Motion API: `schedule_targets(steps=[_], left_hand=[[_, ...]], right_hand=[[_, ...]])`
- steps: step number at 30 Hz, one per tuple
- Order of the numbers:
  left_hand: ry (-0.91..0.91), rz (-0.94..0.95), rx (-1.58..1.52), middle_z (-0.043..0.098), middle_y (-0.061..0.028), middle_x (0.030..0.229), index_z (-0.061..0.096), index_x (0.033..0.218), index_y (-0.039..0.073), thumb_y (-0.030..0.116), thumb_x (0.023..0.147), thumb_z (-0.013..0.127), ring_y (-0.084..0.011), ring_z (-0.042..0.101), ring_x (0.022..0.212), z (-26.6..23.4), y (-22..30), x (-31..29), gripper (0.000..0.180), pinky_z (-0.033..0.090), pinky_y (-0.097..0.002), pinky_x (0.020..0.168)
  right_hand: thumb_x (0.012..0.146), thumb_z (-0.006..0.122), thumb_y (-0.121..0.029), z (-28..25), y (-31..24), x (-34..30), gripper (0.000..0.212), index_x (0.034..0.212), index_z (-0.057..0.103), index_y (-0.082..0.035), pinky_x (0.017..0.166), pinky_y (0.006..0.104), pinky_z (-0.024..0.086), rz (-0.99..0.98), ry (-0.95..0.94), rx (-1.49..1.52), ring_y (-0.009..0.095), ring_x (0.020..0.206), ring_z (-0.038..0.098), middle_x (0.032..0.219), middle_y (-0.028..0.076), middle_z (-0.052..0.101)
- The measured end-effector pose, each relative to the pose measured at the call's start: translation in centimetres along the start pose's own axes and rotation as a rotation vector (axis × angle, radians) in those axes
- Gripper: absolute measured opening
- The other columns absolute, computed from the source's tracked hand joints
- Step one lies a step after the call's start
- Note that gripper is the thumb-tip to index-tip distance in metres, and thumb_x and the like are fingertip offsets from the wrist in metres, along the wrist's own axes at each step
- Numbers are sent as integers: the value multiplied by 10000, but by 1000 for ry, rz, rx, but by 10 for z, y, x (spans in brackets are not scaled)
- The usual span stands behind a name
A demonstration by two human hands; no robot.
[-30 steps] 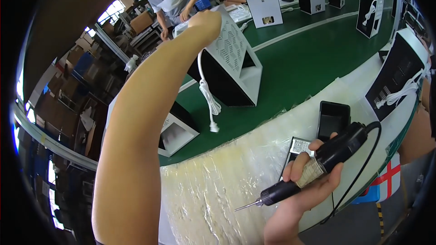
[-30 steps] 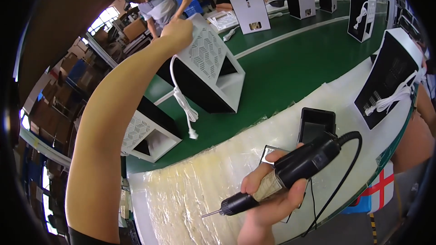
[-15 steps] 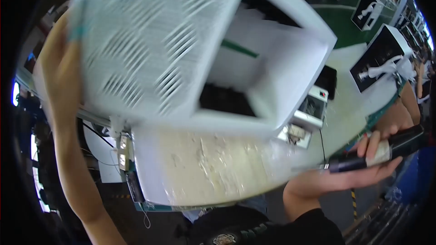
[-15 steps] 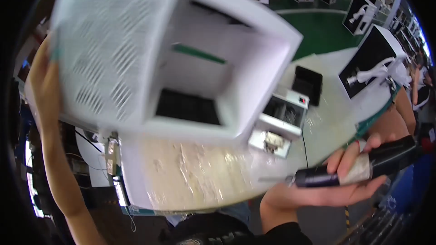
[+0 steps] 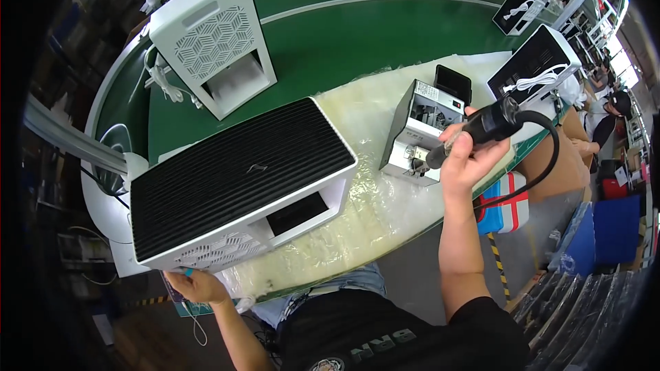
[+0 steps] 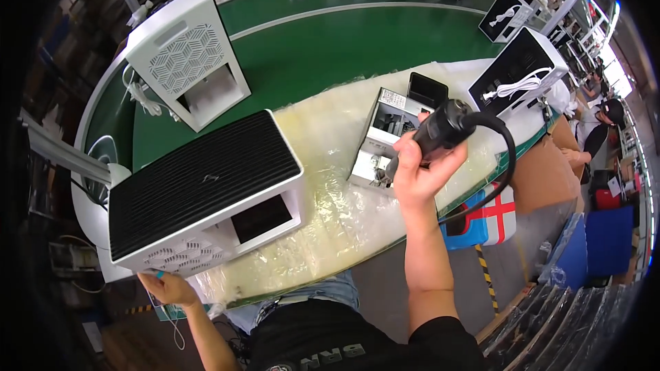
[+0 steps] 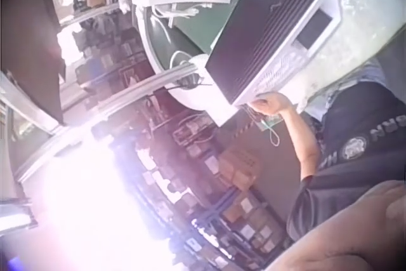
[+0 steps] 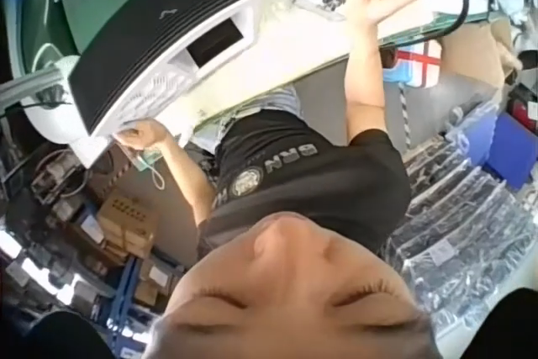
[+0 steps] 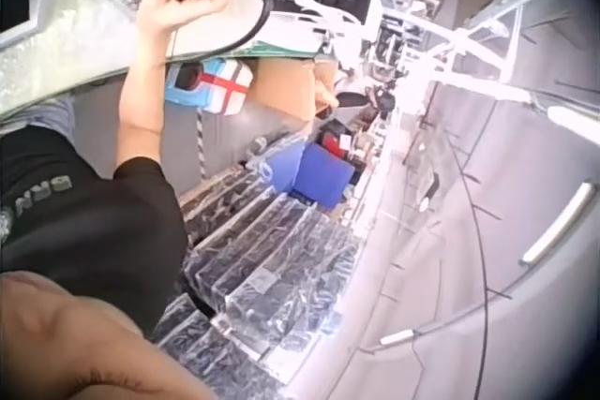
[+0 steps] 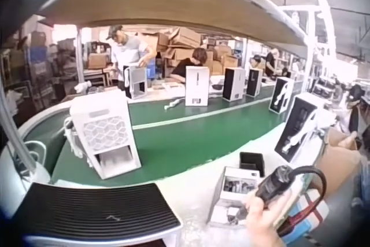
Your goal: Assembling components of an electronic device housing and securing them with an electric screwdriver.
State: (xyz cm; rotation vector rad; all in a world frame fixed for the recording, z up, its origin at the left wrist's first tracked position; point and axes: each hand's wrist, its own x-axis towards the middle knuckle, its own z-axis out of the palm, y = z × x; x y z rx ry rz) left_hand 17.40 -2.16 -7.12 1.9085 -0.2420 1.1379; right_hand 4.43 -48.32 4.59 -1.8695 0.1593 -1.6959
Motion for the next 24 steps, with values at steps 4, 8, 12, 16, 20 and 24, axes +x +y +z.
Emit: schedule_targets(steps=[4,8,12,16,20,24], left_hand=[[-56,-188,-121,460,-221,1296,268,1331,-44,-25,912,552,-292,522,1151,-23,-30,-33,506,424,-364,1006],[-340,-188,-267,407,-232,1345,265,1333,-40,166,892,633,-306,452,1226,-41,2,1,611,313,-452,1086],[-331,14,-218,480,-276,1244,440,1208,-51,273,856,572,-407,532,1089,-32,100,58,496,417,-512,951],[-884,546,-132,590,-154,1044,621,1021,1,122,677,686,-358,575,1001,32,199,74,370,454,-470,836],[-821,589,-76,570,-91,970,637,974,50,177,670,652,-249,555,885,72,222,47,330,427,-382,750],[-685,624,-42,552,-36,869,642,874,96,145,691,588,-186,531,789,86,217,35,197,412,-318,690]], right_hand=[[946,511,-212,3,-26,-4,542,1330,213,27,529,306,501,153,-36,72,183,580,581,1132,221,533],[963,452,-361,5,-80,32,558,1336,256,6,506,276,490,215,25,49,163,562,571,1082,216,562],[970,383,-461,13,-140,66,647,1380,227,14,520,250,504,293,-56,207,149,520,562,1059,178,591],[940,500,-424,50,-171,72,661,1376,281,22,433,267,436,102,-8,592,152,558,495,1283,242,493],[929,543,-393,82,-177,67,673,1378,258,21,429,258,461,102,-25,640,153,554,514,1244,220,495],[930,547,-414,91,-169,64,673,1361,265,20,405,251,453,104,-71,564,152,495,504,1117,161,494]])
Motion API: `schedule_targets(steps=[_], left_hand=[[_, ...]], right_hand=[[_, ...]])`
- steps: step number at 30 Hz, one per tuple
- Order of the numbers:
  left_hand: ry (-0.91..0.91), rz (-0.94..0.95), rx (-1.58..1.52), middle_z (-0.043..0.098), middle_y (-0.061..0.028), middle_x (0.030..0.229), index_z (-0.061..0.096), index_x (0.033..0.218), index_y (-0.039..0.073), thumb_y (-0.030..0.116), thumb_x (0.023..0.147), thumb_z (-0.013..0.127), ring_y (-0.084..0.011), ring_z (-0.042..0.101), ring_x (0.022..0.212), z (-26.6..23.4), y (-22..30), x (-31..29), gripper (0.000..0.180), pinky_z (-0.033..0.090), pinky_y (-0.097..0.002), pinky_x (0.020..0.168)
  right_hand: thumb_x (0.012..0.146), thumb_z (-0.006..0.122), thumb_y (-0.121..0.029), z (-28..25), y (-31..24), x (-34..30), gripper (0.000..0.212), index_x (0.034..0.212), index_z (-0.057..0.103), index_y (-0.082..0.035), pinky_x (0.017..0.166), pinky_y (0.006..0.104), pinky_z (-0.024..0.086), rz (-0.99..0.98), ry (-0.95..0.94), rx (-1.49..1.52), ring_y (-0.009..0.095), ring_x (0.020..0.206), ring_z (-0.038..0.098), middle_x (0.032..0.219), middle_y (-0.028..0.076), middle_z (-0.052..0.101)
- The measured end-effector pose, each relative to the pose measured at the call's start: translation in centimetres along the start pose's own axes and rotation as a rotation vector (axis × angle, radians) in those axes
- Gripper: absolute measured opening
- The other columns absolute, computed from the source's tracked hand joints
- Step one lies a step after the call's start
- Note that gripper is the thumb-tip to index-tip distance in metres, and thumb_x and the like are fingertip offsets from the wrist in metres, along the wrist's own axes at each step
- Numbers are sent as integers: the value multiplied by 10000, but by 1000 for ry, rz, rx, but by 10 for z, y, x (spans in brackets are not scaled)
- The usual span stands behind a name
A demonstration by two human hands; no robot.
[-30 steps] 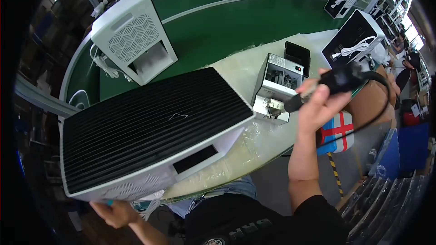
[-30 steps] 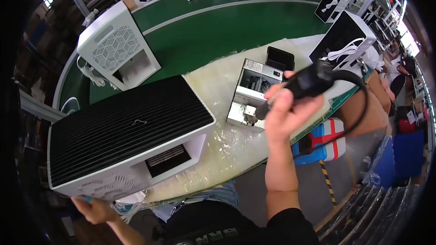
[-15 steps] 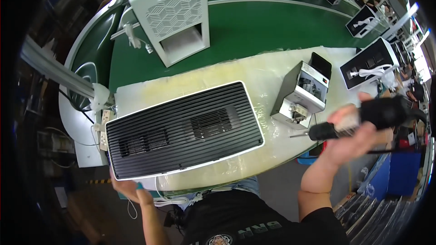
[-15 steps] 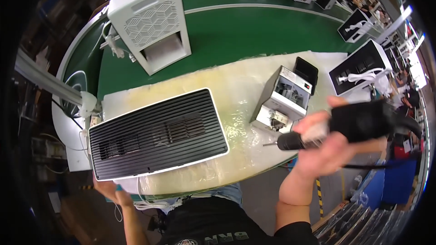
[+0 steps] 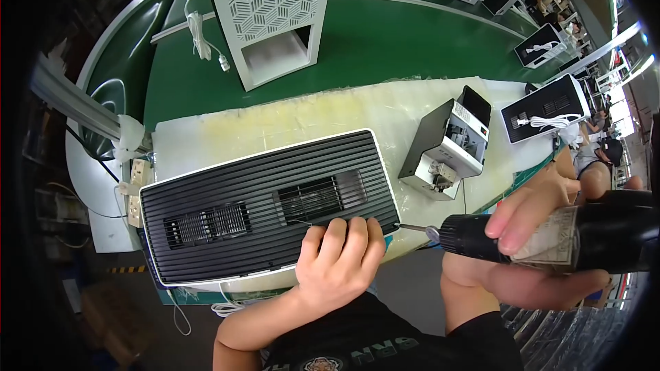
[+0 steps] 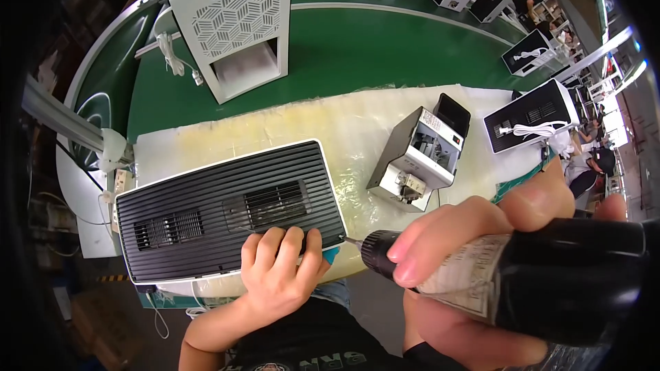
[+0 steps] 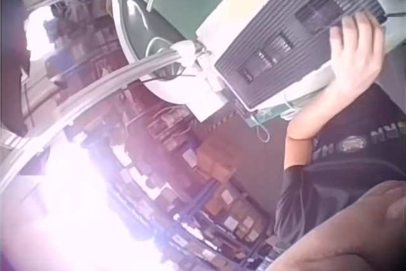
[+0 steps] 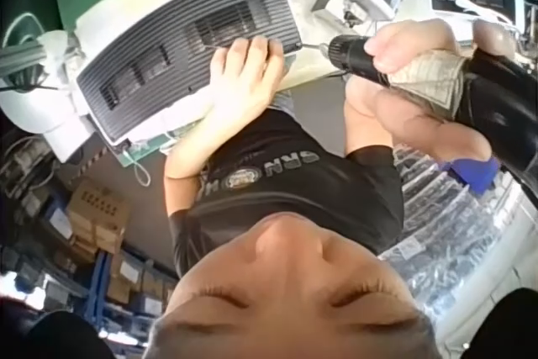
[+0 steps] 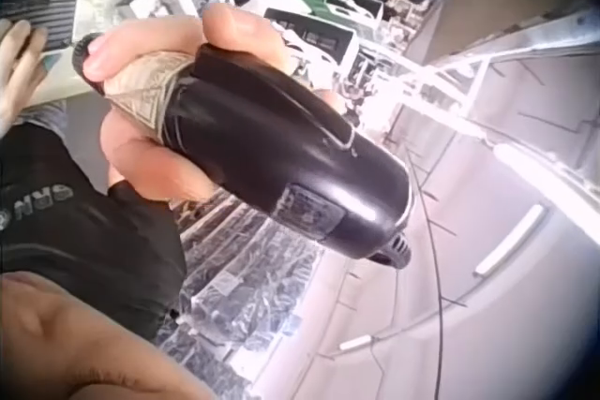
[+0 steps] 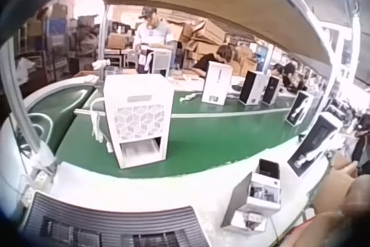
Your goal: Assembling components of an electronic device housing and securing them with an electric screwdriver.
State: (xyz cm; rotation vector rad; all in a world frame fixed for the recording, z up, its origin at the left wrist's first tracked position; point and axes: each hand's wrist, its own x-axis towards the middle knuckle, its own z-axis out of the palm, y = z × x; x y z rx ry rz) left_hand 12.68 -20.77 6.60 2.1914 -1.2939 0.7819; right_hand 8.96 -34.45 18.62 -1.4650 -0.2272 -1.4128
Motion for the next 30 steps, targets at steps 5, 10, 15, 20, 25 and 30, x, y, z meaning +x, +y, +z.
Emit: schedule_targets(steps=[5,10,15,20,25,30], left_hand=[[-9,-22,-21,555,-32,838,636,831,97,144,687,595,-180,530,770,2,-1,3,157,403,-315,681],[19,-24,-27,558,-36,847,616,800,97,152,688,599,-177,530,781,4,2,0,125,389,-311,678],[28,-3,-51,557,-38,848,613,809,92,145,699,614,-177,534,800,3,3,1,122,388,-310,679],[-38,-36,-37,566,-54,870,622,846,83,132,709,614,-198,548,814,0,1,4,146,408,-329,708],[-35,-70,4,569,-65,872,620,853,77,113,703,616,-209,551,812,8,7,16,154,410,-341,711],[-79,-71,3,572,-106,958,636,927,51,133,704,641,-243,559,880,14,10,26,238,426,-370,765]], right_hand=[[924,533,-455,-2,7,-9,714,1374,237,13,401,243,438,54,15,-54,145,493,491,1099,142,486],[918,515,-508,3,9,-23,764,1391,202,5,395,233,420,125,37,-68,137,492,474,1076,119,475],[912,497,-560,2,6,-26,815,1409,167,-4,389,223,402,166,54,-112,130,490,458,1054,96,464],[951,411,-545,-4,9,-14,746,1386,214,29,425,236,412,108,68,47,112,496,467,899,95,502],[960,457,-295,-87,36,-9,438,1224,336,32,533,262,451,28,292,-741,143,553,529,895,146,599],[938,502,-174,-147,102,-52,471,1281,247,24,575,325,501,-74,182,-689,208,586,579,1147,224,526]])
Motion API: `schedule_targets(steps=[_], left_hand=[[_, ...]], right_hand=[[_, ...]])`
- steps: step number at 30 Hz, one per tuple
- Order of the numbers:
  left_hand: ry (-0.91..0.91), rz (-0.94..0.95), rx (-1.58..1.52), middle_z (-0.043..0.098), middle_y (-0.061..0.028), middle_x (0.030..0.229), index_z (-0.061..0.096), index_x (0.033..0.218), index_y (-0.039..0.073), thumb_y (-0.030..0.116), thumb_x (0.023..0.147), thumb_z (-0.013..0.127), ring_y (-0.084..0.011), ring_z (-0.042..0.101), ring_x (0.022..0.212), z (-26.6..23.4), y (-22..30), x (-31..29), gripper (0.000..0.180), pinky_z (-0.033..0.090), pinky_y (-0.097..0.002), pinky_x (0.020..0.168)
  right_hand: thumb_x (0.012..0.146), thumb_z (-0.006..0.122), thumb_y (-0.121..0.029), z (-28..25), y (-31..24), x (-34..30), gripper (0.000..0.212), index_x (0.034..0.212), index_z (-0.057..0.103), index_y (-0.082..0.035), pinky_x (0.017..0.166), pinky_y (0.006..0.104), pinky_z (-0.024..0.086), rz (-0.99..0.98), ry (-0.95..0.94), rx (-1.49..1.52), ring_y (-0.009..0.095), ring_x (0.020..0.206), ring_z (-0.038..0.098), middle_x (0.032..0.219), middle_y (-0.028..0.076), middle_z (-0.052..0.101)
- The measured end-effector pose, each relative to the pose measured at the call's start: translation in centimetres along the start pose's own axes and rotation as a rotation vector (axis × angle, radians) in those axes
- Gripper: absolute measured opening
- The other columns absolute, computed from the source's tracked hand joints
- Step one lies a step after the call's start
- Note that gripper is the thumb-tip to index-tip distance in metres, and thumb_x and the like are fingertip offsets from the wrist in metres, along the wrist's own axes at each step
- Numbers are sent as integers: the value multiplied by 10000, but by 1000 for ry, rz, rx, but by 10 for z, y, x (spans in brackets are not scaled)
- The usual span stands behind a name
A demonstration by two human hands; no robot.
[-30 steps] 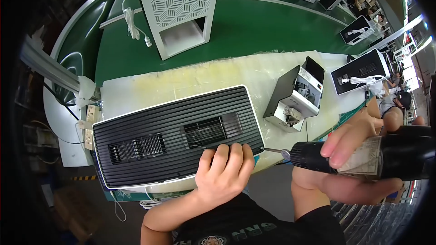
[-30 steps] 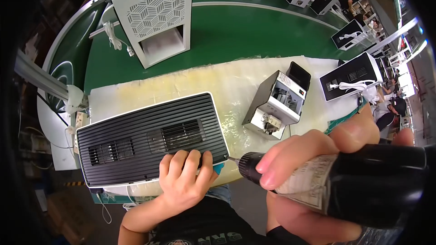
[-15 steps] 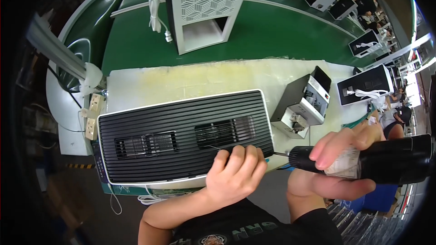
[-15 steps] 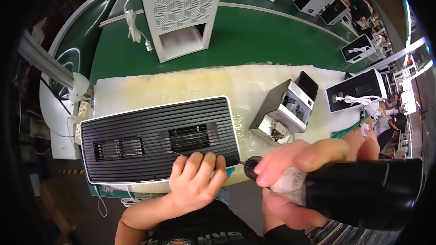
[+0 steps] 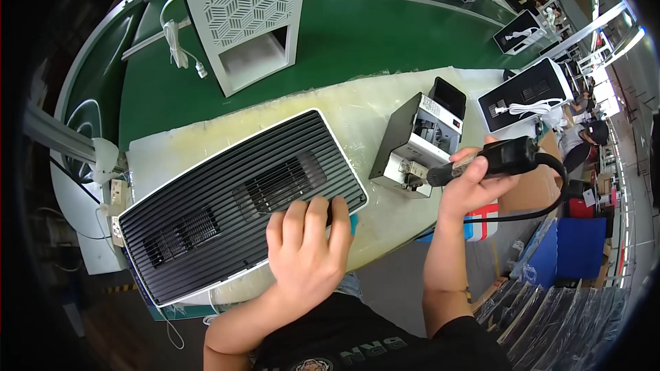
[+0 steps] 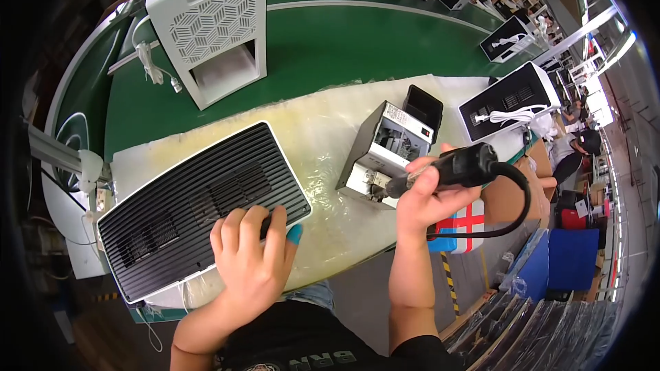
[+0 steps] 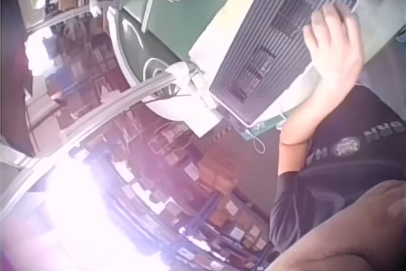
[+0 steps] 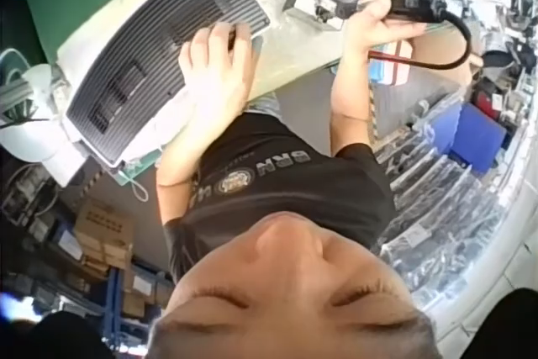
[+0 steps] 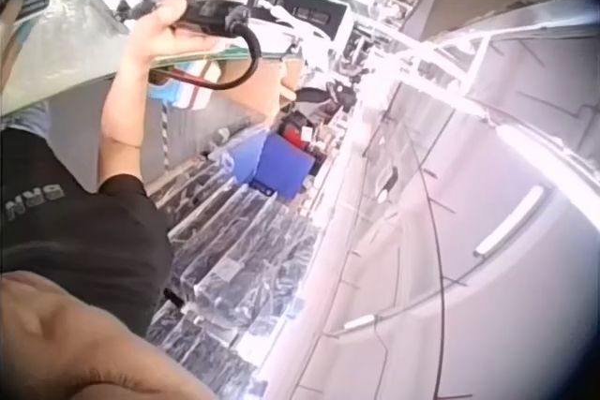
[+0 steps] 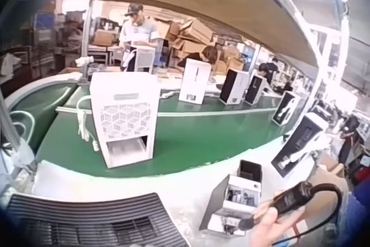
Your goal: Assembling components of an electronic device housing and securing them with an electric screwdriver.
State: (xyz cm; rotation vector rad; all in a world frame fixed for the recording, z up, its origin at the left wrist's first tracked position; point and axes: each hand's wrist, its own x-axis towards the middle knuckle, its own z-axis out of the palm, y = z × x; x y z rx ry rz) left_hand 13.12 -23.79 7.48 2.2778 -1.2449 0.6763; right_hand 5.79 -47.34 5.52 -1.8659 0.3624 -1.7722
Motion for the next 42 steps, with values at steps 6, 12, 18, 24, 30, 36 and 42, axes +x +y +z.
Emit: schedule_targets(steps=[6,12,18,24,30,36,42], left_hand=[[-131,-167,85,537,-193,1165,621,1100,-4,194,698,735,-369,511,1091,-66,-34,-51,463,384,-522,921],[-42,-237,101,587,-148,1116,663,1043,48,260,737,707,-314,553,1076,-66,-62,-72,375,368,-472,940],[51,-284,42,594,-119,1106,681,977,57,172,647,730,-302,564,1068,-65,-66,-85,353,379,-449,938],[190,-266,53,654,-85,958,691,869,89,122,702,641,-236,637,924,-62,-74,-82,177,450,-391,793],[198,-261,25,654,-84,963,692,871,78,127,728,623,-234,633,935,-62,-77,-81,166,458,-379,766],[187,-251,39,652,-86,966,692,880,72,145,747,602,-232,627,941,-65,-78,-81,177,457,-374,769],[166,-258,29,643,-92,975,679,909,66,149,741,607,-239,622,943,-67,-76,-83,200,452,-381,781]], right_hand=[[928,528,-224,3,-31,-14,495,1287,292,24,562,311,496,90,-67,67,202,577,578,1112,217,544],[910,544,-349,12,-147,-7,560,1257,367,53,495,262,449,150,-210,324,170,546,533,992,156,549],[874,613,-286,81,-229,27,642,1299,275,56,429,275,415,28,-340,1051,144,545,480,1126,133,416],[901,602,-316,124,-250,-4,733,1385,178,34,376,280,406,80,-351,1039,170,511,483,1176,168,395],[929,579,-344,130,-253,-11,741,1430,148,-10,388,305,440,106,-510,920,177,520,505,1175,165,419],[933,565,-364,143,-254,-7,726,1421,178,8,403,308,456,162,-507,939,181,532,521,1147,174,457],[937,551,-385,141,-252,-1,715,1412,209,26,417,312,472,224,-476,965,185,545,536,1119,183,494]])
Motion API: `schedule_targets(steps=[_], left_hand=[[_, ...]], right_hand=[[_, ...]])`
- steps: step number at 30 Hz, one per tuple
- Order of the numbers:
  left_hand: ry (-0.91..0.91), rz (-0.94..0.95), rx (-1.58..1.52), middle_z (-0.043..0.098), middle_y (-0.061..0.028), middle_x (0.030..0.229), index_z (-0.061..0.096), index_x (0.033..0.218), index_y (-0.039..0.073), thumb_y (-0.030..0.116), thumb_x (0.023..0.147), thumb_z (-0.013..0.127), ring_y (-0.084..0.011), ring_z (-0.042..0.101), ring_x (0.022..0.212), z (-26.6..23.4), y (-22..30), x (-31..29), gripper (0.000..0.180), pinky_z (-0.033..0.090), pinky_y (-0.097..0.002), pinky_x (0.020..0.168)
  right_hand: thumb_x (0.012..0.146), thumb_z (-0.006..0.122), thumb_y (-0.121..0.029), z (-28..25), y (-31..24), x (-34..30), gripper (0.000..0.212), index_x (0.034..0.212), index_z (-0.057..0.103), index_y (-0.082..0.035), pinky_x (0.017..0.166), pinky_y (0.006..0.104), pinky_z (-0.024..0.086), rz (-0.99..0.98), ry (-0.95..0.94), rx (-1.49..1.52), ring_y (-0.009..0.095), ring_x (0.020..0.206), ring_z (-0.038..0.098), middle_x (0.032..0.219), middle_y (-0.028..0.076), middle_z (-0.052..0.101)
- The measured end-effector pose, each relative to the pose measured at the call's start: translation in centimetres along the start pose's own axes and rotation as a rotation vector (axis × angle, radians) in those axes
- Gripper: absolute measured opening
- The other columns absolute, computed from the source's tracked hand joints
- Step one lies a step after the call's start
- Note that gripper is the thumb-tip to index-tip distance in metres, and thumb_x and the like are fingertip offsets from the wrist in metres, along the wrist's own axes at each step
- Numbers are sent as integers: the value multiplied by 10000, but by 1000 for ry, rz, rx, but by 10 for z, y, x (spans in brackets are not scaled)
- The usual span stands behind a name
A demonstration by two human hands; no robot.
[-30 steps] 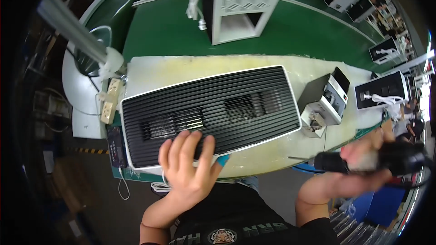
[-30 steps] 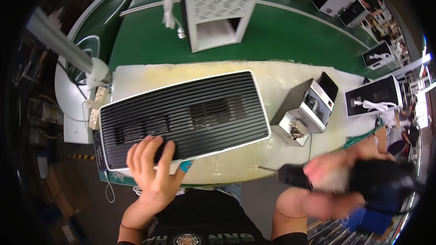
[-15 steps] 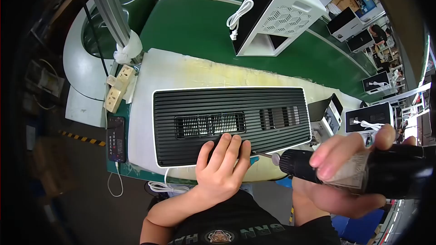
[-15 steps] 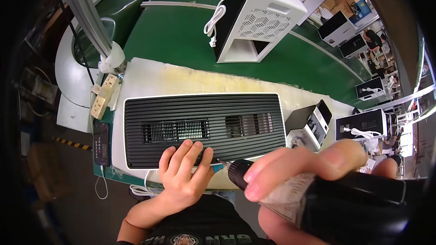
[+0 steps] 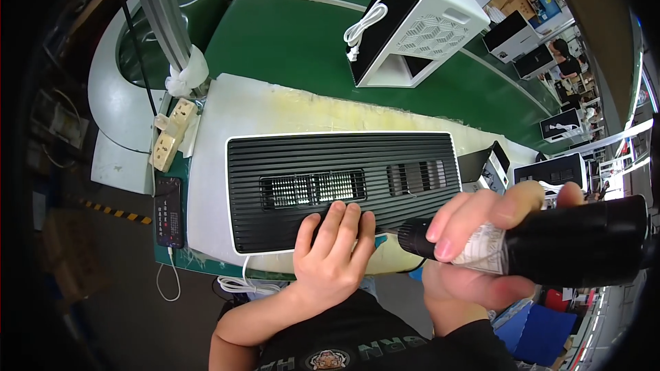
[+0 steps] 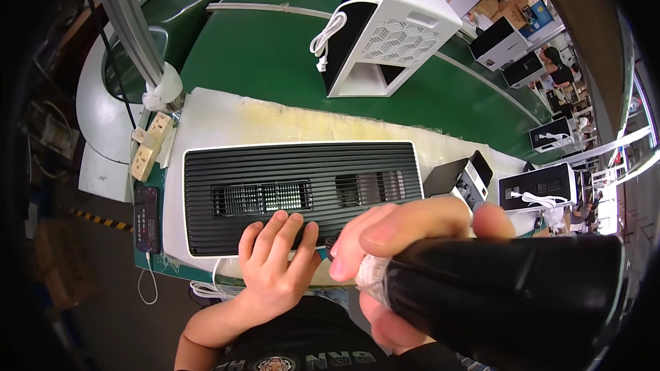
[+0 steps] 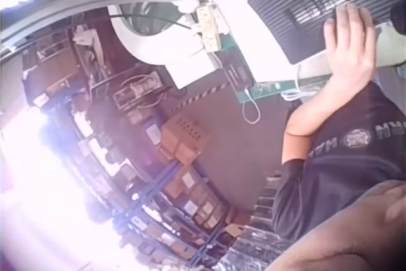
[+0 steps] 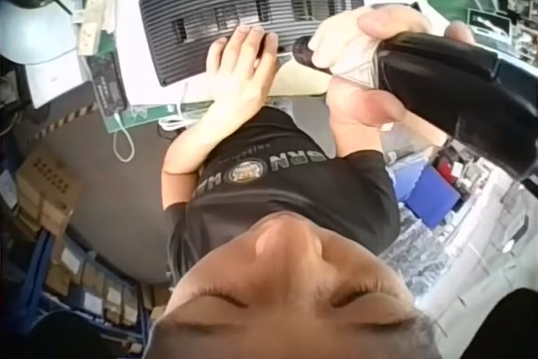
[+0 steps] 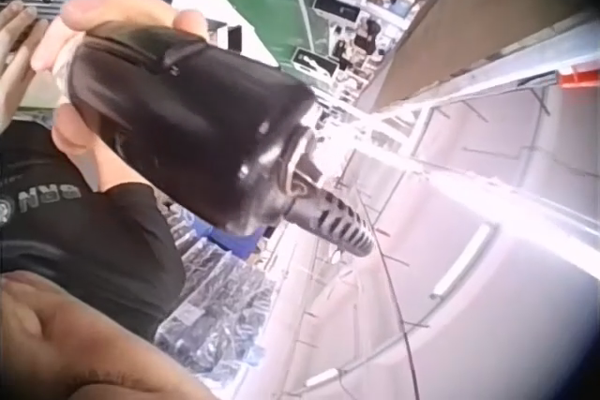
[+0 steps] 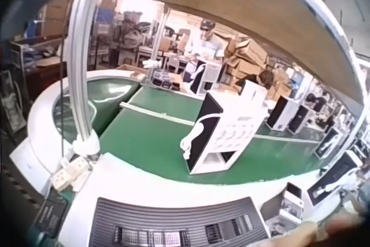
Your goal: Assembling components of an electronic device housing and securing them with an electric screwdriver.
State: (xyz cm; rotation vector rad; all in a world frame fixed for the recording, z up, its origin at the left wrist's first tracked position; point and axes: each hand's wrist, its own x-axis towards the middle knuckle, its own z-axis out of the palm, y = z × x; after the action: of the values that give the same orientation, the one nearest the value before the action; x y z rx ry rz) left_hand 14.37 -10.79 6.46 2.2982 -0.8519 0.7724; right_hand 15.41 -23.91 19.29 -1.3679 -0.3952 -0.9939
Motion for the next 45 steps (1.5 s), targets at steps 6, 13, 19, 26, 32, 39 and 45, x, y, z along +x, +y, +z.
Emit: schedule_targets(steps=[6,13,19,26,32,39,45], left_hand=[[-81,77,30,597,-125,1090,662,1006,34,178,734,607,-269,584,1028,0,-7,-4,313,438,-398,829],[-188,137,75,614,-154,1081,686,986,11,50,685,638,-301,597,1002,-10,2,9,307,427,-409,826],[-171,130,96,611,-161,1068,681,991,5,56,654,673,-311,599,988,16,30,21,341,426,-411,791],[-331,91,-13,549,-198,1181,626,1077,-34,7,664,646,-364,532,1112,-1,25,30,415,371,-508,966],[-130,-188,-272,552,-216,1240,619,1095,-3,160,726,772,-446,457,1240,-47,-42,-17,431,366,-545,1024],[26,-102,-526,618,-134,1203,658,1073,28,286,727,777,-337,532,1208,-21,-91,-50,447,433,-430,953],[100,-28,-462,647,-111,1141,663,1041,42,389,805,706,-302,572,1151,-18,-99,-53,422,423,-393,864]], right_hand=[[941,537,-405,-28,-10,-7,710,1403,239,44,431,315,488,11,94,35,189,557,551,1091,193,532],[945,506,-302,-161,-19,-21,427,1136,420,70,544,289,476,-283,536,-946,168,548,526,710,137,566],[964,458,-313,-266,22,-80,468,1202,335,72,565,302,493,-242,568,-1065,188,565,556,790,163,592],[951,475,-255,-243,22,-97,510,1304,237,27,551,324,518,-137,401,-934,193,564,583,1097,221,535],[933,422,-500,-123,-34,-56,743,1370,253,77,580,288,483,-15,506,-688,185,621,572,1011,207,583],[835,670,-295,4,-37,-19,693,1288,277,52,423,260,385,-208,-91,163,139,562,458,1133,131,419],[917,579,-366,81,-14,-34,746,1403,185,40,388,301,445,-105,-135,132,178,514,494,1175,135,431]])
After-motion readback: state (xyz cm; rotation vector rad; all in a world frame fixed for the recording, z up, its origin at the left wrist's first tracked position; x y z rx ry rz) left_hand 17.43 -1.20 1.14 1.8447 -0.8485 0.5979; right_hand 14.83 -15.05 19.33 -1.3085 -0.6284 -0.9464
